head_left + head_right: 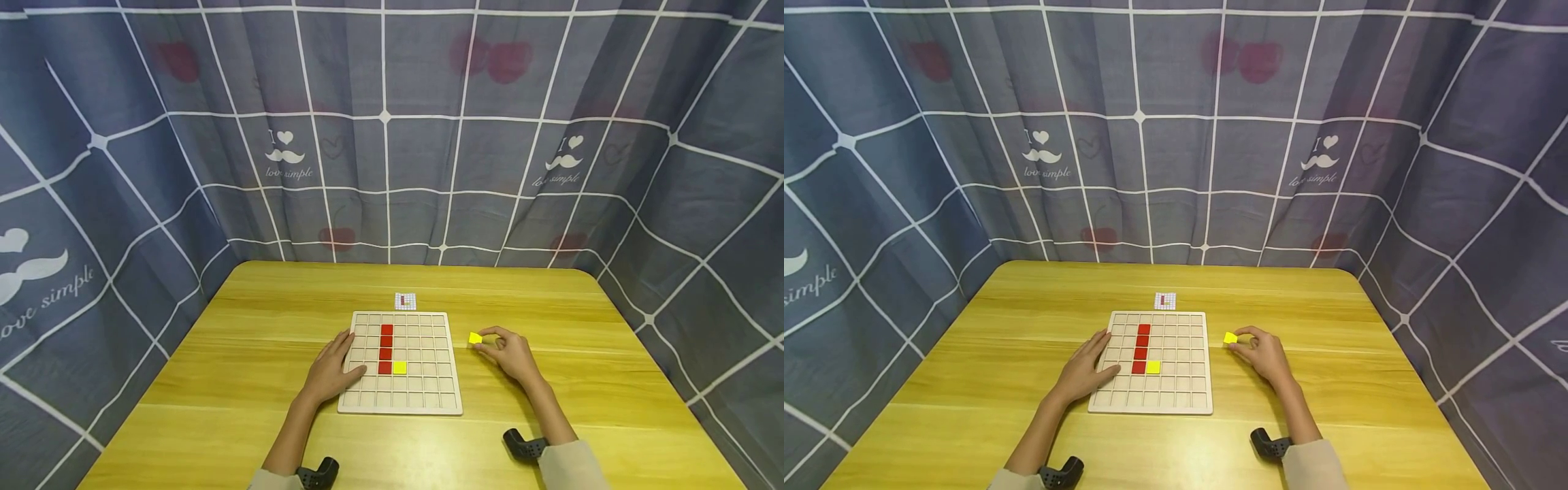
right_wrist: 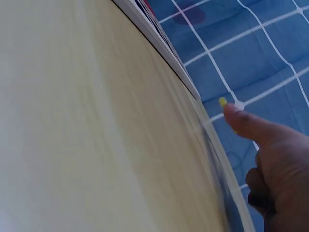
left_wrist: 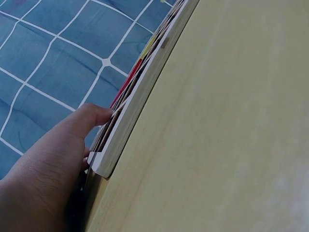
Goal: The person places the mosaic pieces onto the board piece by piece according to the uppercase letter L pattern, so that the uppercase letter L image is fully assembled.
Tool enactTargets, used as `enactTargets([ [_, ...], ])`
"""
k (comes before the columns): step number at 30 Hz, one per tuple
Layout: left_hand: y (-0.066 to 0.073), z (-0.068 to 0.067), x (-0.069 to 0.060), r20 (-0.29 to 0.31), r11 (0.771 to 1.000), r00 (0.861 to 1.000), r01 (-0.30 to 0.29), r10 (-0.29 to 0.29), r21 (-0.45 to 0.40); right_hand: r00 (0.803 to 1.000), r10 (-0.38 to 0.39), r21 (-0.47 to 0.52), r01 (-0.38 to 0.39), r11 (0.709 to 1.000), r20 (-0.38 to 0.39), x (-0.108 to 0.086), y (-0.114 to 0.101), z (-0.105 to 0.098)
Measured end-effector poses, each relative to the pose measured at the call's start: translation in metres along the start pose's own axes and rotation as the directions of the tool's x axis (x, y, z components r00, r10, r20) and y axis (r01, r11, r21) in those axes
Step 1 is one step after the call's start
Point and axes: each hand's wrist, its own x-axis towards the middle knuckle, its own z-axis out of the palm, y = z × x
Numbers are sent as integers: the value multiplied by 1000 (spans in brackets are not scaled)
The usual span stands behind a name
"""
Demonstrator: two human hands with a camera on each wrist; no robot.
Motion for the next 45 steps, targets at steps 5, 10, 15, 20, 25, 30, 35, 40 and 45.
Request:
enactTargets([
  [5, 0, 0, -1, 8, 1000, 1000, 8, -8, -1, 997, -77, 37, 77, 996, -4, 0, -20, 10],
  [10, 1, -1, 0, 10, 1000, 1000, 8, -8, -1, 984, -173, 50, 171, 984, 40, 0, -43, 26],
  [15, 0, 0, 0, 12, 1000, 1000, 11, -11, 4, 971, -222, 50, 218, 975, 90, -2, -60, 44],
  [20, 0, 0, 0, 10, 1000, 1000, 16, -16, -1, 963, -232, 46, 228, 973, 133, -4, -68, 59],
  [25, 0, 0, 0, 8, 1000, 1000, 11, -11, -1, 958, -217, 31, 215, 976, 186, -6, -72, 70],
  [30, 1, -1, 0, 14, 1000, 1000, 12, -12, 6, 956, -205, -5, 211, 977, 209, -7, -73, 75],
  [35, 1, -2, 1, 17, 1000, 1000, 14, -14, 10, 953, -214, -21, 223, 975, 214, -8, -73, 76],
  [40, 1, -2, 1, 14, 1000, 1000, 11, -12, 11, 949, -217, -54, 235, 970, 227, -8, -72, 77],
  [45, 0, -1, 0, 13, 1000, 1000, 10, -10, 9, 946, -235, -54, 253, 966, 223, -8, -71, 77],
])
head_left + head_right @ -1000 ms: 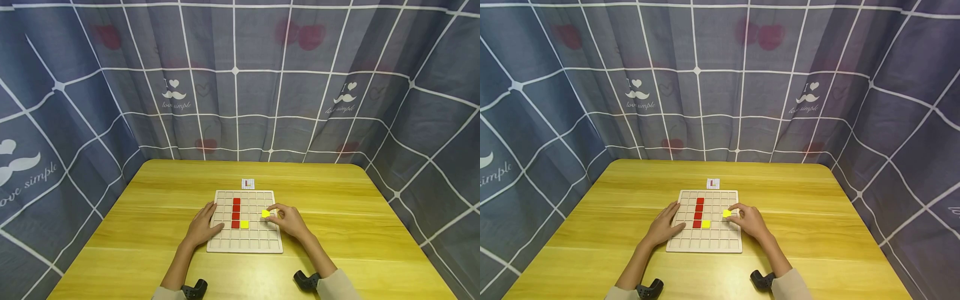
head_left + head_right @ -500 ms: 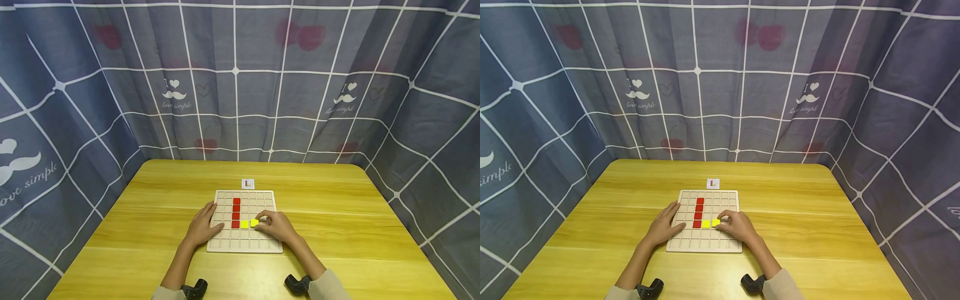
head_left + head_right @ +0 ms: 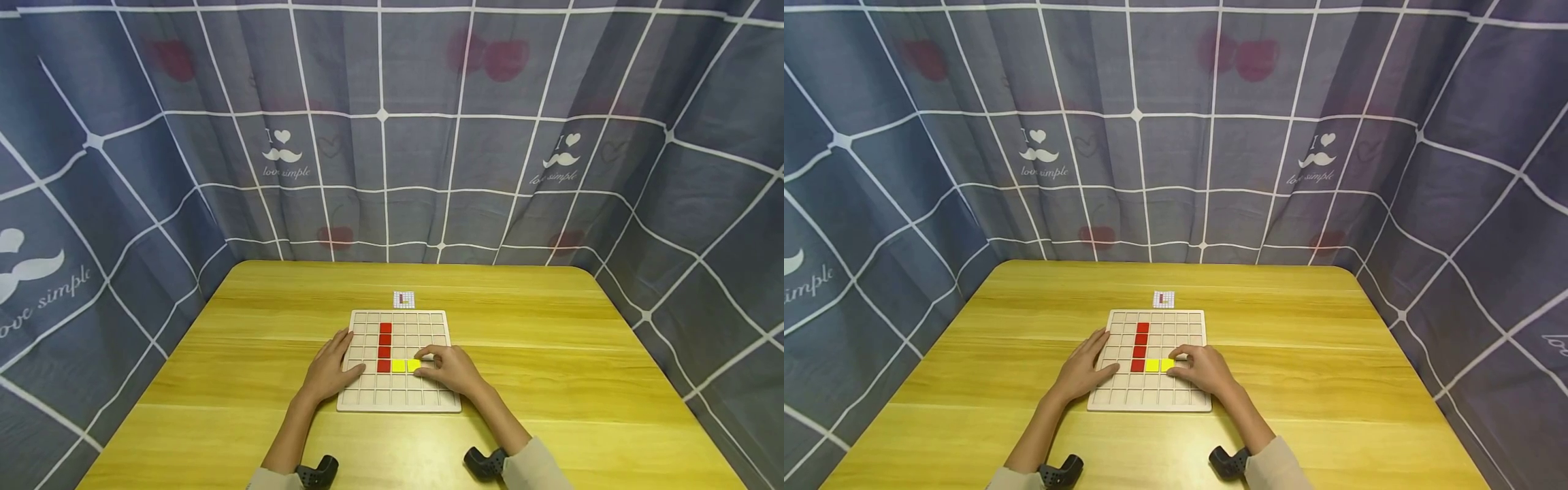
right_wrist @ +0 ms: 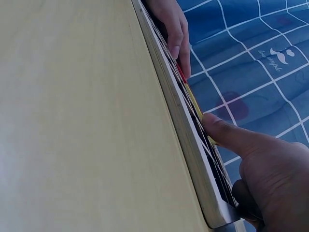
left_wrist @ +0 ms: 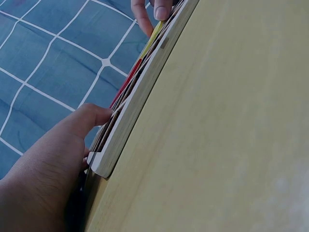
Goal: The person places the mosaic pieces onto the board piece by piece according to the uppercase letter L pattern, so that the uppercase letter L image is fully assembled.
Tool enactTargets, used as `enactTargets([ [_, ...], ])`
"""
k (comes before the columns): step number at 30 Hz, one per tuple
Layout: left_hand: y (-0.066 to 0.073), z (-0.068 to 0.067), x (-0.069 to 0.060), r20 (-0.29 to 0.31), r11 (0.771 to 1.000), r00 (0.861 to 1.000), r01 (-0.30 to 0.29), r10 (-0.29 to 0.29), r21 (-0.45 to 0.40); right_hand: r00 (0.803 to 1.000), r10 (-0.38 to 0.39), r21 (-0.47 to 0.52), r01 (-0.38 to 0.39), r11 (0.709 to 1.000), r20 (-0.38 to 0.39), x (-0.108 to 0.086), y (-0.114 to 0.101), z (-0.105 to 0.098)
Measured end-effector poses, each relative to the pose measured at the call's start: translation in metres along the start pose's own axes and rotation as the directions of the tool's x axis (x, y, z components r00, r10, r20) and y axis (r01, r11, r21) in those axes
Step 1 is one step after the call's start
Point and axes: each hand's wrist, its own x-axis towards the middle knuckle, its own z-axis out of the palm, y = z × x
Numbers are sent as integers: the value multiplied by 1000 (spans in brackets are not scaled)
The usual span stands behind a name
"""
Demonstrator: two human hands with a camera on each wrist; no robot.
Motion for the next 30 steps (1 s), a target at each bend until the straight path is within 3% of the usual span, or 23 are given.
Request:
enactTargets([
  [11, 1, 0, -1, 7, 1000, 1000, 4, -4, -4, 1000, -11, 1, 11, 1000, 4, -2, 0, -1],
  [17, 1, -1, -1, 2, 1000, 1000, 3, -3, -9, 1000, 23, 48, -23, 999, -2, -2, -1, -5],
  [20, 2, -2, 0, 9, 999, 1000, 30, -30, -35, 999, 41, 95, -38, 995, -30, -1, 2, -13],
  [22, 3, -4, 1, 21, 993, 998, 61, -59, -101, 997, 48, 119, -40, 992, -64, -1, 5, -21],
  [25, 2, -11, 3, 62, 955, 992, 123, -110, -269, 988, 55, 124, -37, 992, -145, -2, 12, -39],
  [27, 0, -20, 4, 97, 900, 982, 186, -161, -394, 977, 70, 126, -46, 991, -200, -4, 18, -54],
  [29, -3, -34, 3, 111, 854, 966, 257, -232, -453, 963, 96, 130, -64, 989, -254, -8, 22, -73],
  [30, -4, -42, 3, 103, 843, 955, 293, -277, -451, 953, 106, 128, -72, 989, -283, -10, 25, -83],
])
